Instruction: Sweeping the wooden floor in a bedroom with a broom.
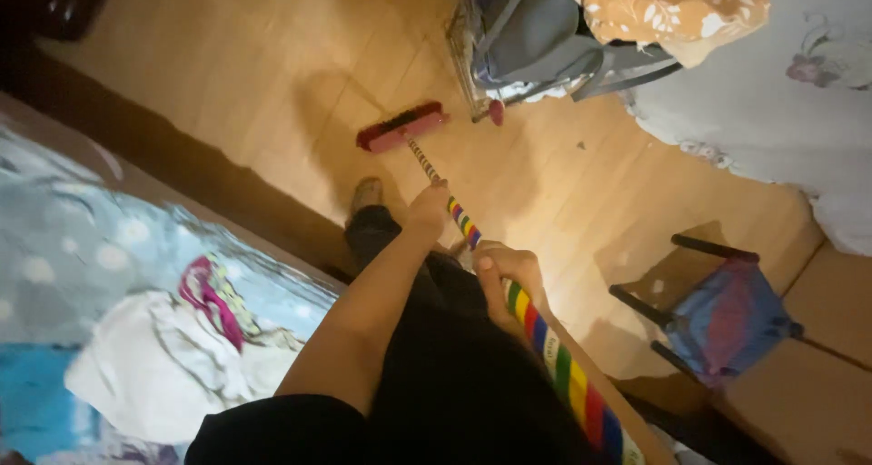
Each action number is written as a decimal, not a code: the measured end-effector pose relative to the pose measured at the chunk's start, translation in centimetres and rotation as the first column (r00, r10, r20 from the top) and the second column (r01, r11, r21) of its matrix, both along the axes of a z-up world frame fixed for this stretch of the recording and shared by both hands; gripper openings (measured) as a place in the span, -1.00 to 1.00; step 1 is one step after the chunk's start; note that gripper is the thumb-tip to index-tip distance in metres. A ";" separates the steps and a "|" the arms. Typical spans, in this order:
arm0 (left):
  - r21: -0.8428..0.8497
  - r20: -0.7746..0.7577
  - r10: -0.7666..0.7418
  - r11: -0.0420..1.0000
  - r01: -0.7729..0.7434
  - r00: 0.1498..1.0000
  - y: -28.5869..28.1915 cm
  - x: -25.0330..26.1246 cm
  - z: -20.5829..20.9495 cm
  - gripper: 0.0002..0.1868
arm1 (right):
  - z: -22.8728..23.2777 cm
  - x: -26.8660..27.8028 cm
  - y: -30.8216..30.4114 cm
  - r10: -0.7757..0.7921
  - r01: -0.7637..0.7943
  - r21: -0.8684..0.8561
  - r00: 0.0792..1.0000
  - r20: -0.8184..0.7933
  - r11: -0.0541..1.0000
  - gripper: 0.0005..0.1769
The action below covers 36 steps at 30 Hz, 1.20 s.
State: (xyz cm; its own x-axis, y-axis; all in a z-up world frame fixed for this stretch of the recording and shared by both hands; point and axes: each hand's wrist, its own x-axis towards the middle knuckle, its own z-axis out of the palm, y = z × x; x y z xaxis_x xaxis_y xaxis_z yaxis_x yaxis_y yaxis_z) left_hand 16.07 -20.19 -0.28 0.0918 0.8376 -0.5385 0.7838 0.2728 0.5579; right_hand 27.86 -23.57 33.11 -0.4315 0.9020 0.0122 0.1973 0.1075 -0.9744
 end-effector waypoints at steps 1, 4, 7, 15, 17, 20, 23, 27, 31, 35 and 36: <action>-0.006 0.003 0.014 1.000 -0.014 1.000 -0.9 1.4 -0.3 -0.66 | -0.1 1.4 -0.5 0.014 -0.014 -0.006 1.000 0.003 1.000 -0.68; 0.157 0.076 0.055 0.985 -0.066 0.996 -4.1 5.7 -1.4 -0.89 | 0.5 5.0 -2.8 0.006 -0.006 -0.022 1.000 0.025 1.000 -0.69; 0.090 0.046 0.058 0.994 -0.062 0.997 -5.4 9.3 -0.7 -0.82 | 1.4 7.7 -4.2 -0.016 0.020 -0.117 0.999 0.033 0.993 -0.69; 0.158 0.072 0.064 0.985 -0.075 0.995 -5.4 9.6 10.0 -0.72 | 2.7 10.6 -5.4 0.064 -0.050 0.138 0.993 -0.099 0.989 -0.54; 0.198 0.049 0.076 0.977 -0.084 0.996 -5.7 8.4 11.6 -0.75 | 2.0 10.4 -5.4 0.073 -0.041 0.168 0.979 -0.191 0.985 -0.53; 0.236 0.031 0.123 0.963 -0.127 0.992 -5.7 5.8 13.0 -0.75 | 1.7 9.4 -4.8 0.101 -0.046 0.192 0.952 -0.289 0.980 -0.51; 0.524 0.021 0.213 0.830 -0.192 0.977 -6.2 1.7 9.0 -0.66 | 1.4 6.4 -3.2 0.213 -0.138 0.250 0.928 -0.305 0.958 -0.55; 0.188 -0.192 0.288 0.949 -0.253 0.938 -6.1 -5.4 4.5 -0.83 | 1.8 1.3 -0.8 0.451 -0.423 0.206 0.884 -0.118 0.882 -0.73; 0.357 -0.171 0.424 0.868 -0.346 0.889 -8.2 -13.5 1.3 -0.79 | -1.4 -4.9 0.1 0.455 -0.451 0.314 0.888 0.062 0.836 -0.86; 0.371 -0.025 0.599 0.749 -0.549 0.800 -9.1 -18.2 0.7 -0.77 | -6.0 -9.1 -0.5 0.445 -0.450 0.305 0.891 0.089 0.839 -0.92; 0.371 0.010 0.640 0.711 -0.597 0.768 -9.2 -19.0 0.9 -0.75 | -7.4 -9.9 -0.8 0.458 -0.460 0.303 0.885 0.081 0.835 -0.94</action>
